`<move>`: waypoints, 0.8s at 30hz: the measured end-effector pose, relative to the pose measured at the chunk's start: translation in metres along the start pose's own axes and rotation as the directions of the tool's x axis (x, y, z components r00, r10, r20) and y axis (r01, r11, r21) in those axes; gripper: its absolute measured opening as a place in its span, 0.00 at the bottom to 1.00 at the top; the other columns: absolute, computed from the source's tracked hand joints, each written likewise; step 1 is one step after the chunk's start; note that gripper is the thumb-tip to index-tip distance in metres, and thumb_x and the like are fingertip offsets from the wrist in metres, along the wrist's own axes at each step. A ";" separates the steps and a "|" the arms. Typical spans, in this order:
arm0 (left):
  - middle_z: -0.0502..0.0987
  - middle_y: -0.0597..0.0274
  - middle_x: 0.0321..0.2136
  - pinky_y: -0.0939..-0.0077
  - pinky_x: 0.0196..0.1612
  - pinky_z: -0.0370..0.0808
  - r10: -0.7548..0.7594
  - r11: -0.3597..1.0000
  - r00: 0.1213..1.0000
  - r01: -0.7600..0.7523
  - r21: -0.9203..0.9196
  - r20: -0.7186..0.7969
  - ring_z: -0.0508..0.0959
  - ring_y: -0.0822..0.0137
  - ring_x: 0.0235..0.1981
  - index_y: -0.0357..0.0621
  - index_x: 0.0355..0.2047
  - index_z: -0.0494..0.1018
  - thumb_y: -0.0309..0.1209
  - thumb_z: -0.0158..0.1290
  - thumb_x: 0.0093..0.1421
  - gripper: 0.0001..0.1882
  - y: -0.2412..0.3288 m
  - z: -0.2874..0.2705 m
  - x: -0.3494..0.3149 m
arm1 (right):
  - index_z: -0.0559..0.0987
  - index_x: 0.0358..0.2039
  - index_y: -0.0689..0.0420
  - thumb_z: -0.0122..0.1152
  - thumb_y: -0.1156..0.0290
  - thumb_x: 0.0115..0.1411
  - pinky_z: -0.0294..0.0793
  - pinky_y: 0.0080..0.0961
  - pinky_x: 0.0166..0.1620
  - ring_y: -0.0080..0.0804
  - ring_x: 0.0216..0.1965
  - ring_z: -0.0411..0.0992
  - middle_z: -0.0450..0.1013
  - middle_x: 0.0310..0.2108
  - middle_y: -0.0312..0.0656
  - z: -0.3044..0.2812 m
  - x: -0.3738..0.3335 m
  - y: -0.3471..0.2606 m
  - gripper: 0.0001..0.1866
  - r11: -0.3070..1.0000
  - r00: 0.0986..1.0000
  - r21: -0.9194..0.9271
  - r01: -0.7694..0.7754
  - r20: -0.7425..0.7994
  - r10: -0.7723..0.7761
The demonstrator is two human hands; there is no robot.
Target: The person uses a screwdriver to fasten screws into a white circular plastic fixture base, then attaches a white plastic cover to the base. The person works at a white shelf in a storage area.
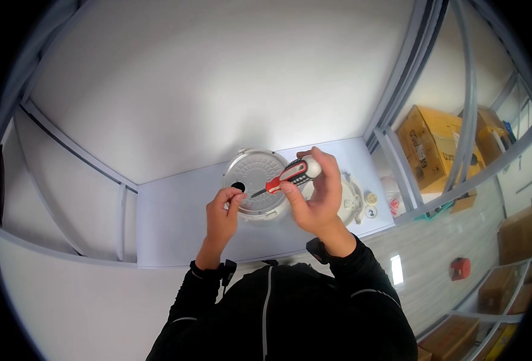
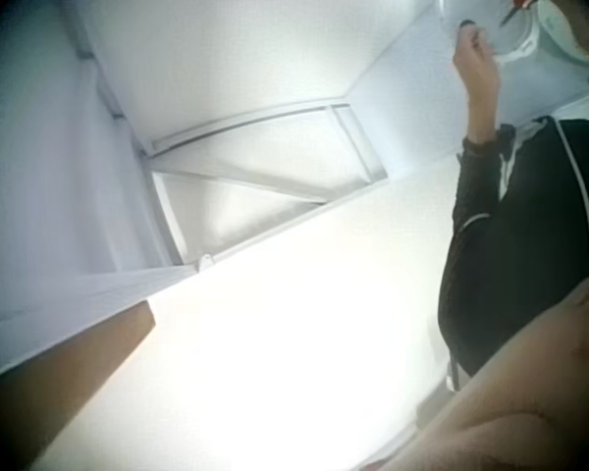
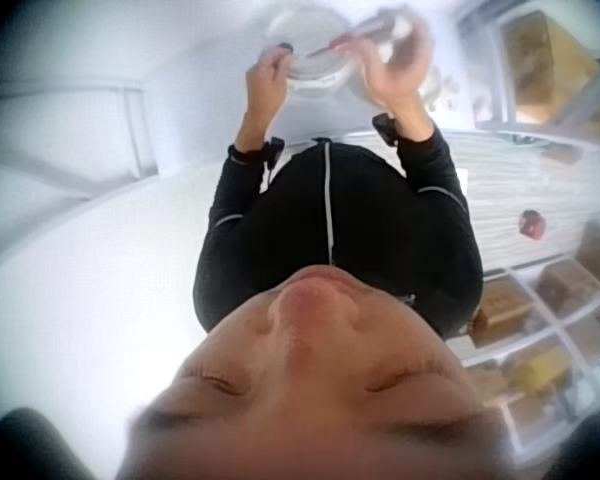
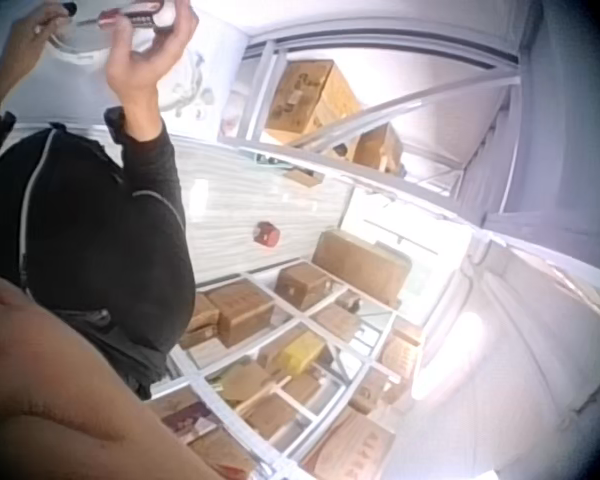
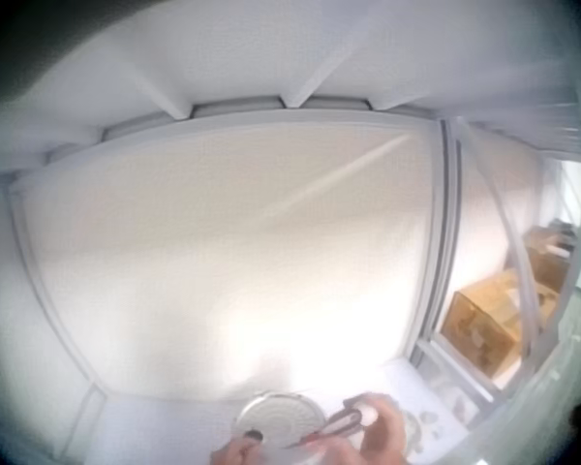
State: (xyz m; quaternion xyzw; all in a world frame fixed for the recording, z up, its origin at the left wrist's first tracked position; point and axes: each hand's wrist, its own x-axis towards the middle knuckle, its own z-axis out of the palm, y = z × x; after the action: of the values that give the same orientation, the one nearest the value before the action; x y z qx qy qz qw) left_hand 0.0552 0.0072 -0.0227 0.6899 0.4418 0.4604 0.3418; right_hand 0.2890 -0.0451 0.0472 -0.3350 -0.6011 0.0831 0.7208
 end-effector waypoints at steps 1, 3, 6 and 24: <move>0.86 0.55 0.37 0.69 0.41 0.81 0.047 0.999 0.999 -0.047 0.011 -0.004 0.86 0.60 0.36 0.39 0.43 0.82 0.25 0.62 0.67 0.05 0.003 0.000 -0.001 | 0.63 0.71 0.65 0.75 0.76 0.62 0.76 0.37 0.57 0.41 0.54 0.75 0.71 0.57 0.54 0.001 0.000 0.000 0.41 1.000 1.000 0.014 -0.010 -0.011 0.010; 0.87 0.54 0.35 0.72 0.43 0.81 0.143 0.989 0.990 -0.143 0.032 -0.012 0.87 0.63 0.36 0.37 0.42 0.82 0.24 0.63 0.67 0.05 0.007 0.001 -0.002 | 0.61 0.72 0.65 0.75 0.76 0.63 0.75 0.37 0.58 0.39 0.55 0.74 0.71 0.57 0.54 0.003 0.002 0.001 0.42 0.999 0.999 0.039 -0.027 -0.031 0.028; 0.87 0.55 0.36 0.72 0.43 0.81 0.222 0.974 0.975 -0.222 0.046 0.000 0.87 0.64 0.36 0.37 0.42 0.83 0.23 0.65 0.65 0.06 0.000 -0.002 -0.003 | 0.61 0.73 0.64 0.75 0.76 0.63 0.75 0.37 0.58 0.38 0.55 0.73 0.71 0.57 0.53 0.005 0.001 0.003 0.42 0.999 1.000 0.030 -0.012 -0.002 0.012; 0.87 0.54 0.35 0.73 0.40 0.82 0.257 0.966 0.966 -0.255 0.043 -0.029 0.87 0.63 0.35 0.37 0.40 0.84 0.20 0.69 0.60 0.09 -0.006 -0.005 -0.005 | 0.63 0.72 0.65 0.74 0.78 0.64 0.79 0.39 0.59 0.42 0.59 0.74 0.70 0.58 0.54 0.013 0.002 0.008 0.39 0.998 0.994 0.055 -0.032 0.109 0.026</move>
State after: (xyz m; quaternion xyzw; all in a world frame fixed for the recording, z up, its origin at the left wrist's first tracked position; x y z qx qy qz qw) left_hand 0.0476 0.0048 -0.0280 0.7397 0.3637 0.5038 0.2584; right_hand 0.2800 -0.0325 0.0446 -0.3182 -0.6317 0.1286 0.6950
